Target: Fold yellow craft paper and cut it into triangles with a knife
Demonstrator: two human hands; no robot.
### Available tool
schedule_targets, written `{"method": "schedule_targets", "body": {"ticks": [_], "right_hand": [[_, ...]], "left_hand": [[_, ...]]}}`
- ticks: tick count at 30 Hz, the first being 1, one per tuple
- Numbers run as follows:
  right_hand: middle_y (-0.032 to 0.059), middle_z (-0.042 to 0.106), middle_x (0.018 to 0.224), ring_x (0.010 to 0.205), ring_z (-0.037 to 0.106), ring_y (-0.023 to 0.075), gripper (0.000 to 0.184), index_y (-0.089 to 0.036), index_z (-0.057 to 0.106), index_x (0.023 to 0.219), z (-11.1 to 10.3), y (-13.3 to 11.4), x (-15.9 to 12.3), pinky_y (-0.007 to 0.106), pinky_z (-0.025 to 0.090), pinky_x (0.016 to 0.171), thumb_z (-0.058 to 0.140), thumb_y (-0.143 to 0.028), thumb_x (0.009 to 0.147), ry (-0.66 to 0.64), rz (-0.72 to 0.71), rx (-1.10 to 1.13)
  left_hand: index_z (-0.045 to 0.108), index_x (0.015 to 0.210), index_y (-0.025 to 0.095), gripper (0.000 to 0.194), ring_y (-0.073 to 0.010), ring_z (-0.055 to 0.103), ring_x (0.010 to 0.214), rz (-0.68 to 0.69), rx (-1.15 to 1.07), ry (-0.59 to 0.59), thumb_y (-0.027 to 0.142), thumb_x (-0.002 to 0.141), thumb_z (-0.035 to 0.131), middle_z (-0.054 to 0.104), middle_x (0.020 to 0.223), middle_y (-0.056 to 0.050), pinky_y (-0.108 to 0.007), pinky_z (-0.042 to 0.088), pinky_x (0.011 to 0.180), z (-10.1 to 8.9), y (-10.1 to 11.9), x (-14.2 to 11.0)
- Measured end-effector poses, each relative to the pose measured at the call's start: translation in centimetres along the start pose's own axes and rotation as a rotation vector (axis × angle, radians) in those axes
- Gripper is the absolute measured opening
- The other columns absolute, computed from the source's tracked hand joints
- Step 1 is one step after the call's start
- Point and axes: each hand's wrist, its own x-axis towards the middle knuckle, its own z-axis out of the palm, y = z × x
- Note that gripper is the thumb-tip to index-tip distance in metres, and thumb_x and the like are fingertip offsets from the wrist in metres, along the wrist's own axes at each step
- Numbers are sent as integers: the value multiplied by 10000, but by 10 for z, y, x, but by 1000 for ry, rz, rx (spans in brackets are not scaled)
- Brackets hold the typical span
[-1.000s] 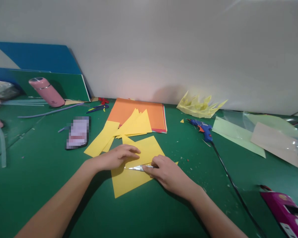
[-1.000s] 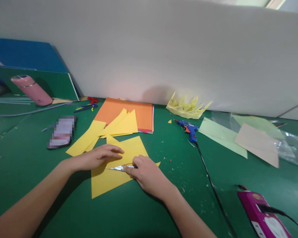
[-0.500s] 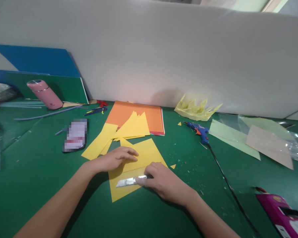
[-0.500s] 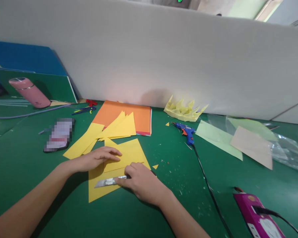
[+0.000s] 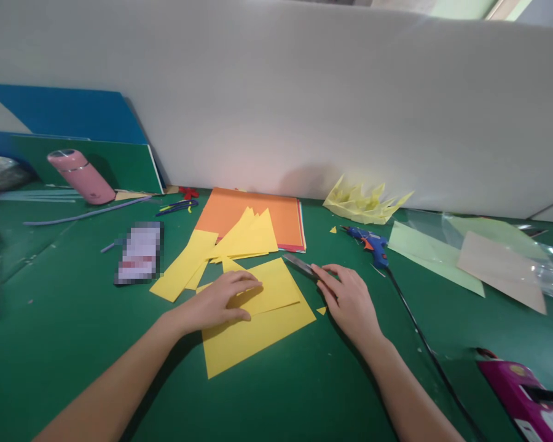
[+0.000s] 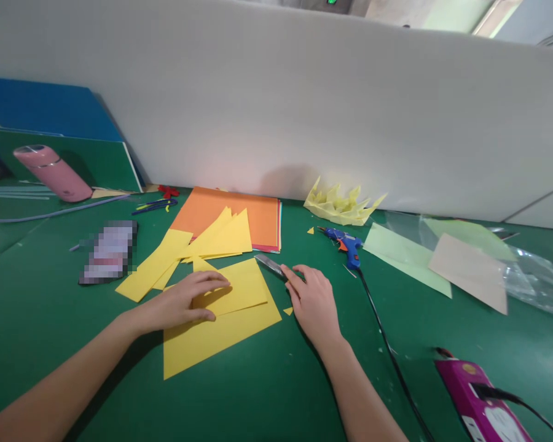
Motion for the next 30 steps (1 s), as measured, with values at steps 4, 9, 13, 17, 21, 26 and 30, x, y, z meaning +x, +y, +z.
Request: {"method": "schedule_targets", "body": {"ticks": [4, 9, 13, 17, 21, 26, 30], "right_hand": [[107, 623, 1048, 977, 559, 269, 312, -222, 620, 1165, 1, -8, 0, 445, 457, 816, 410, -208, 935, 44, -15, 63], [97, 641, 1039, 965, 580, 241, 327, -218, 608, 1164, 4, -20, 0, 426, 485, 824, 417, -140, 910, 16, -86, 219], [92, 658, 1094, 1010, 590, 222, 437, -209, 535, 1257, 8, -30, 0, 424, 489, 880, 367, -64, 880, -46, -158, 317], [104, 632, 1201, 1093, 572, 214, 502, -190, 459, 1338, 8, -42, 1, 418, 491, 911, 324, -47, 876, -142, -174, 391], [108, 611, 1248, 1172, 531, 238, 364, -190, 545, 1264, 5, -49, 5, 464, 440, 980, 393, -180, 933, -304, -244, 407], [88, 642, 1203, 1133, 553, 251, 263, -207, 655, 1093, 6, -51, 6, 448, 456, 939, 440, -237, 945, -289, -348, 388], [55, 703, 1071, 1014, 607, 229, 294, -202, 674, 974, 9, -52, 6, 390, 498, 830, 382, -176, 954, -185, -378, 417]], "left_hand": [[437, 1336, 322, 535, -281, 417, 1243, -9, -5, 5, 344, 835, 622, 473, 1340, -55, -437, 403, 1004, 1, 2, 0], [391, 1352, 312, 550, -281, 408, 1218, 35, 16, 51, 289, 845, 602, 481, 1276, -69, -462, 393, 1003, 2, 5, -2], [362, 1360, 319, 549, -258, 445, 1167, 61, -30, 42, 252, 856, 568, 451, 1268, -71, -438, 420, 975, 3, 7, -4], [469, 1287, 278, 493, -237, 492, 1061, 137, -39, 70, 144, 816, 517, 501, 1136, -76, -415, 450, 913, 5, 7, -2], [672, 935, 278, 362, -224, 533, 934, 234, -23, 86, 68, 774, 425, 587, 923, -48, -430, 438, 874, 6, 6, 2], [653, 940, 252, 312, -215, 575, 891, 166, -202, 120, 119, 750, 444, 649, 923, -47, -377, 471, 808, 0, 14, -1], [606, 984, 243, 368, -189, 578, 781, 21, -167, 89, 128, 708, 390, 654, 898, -21, -320, 486, 702, -6, 21, -5]]}}
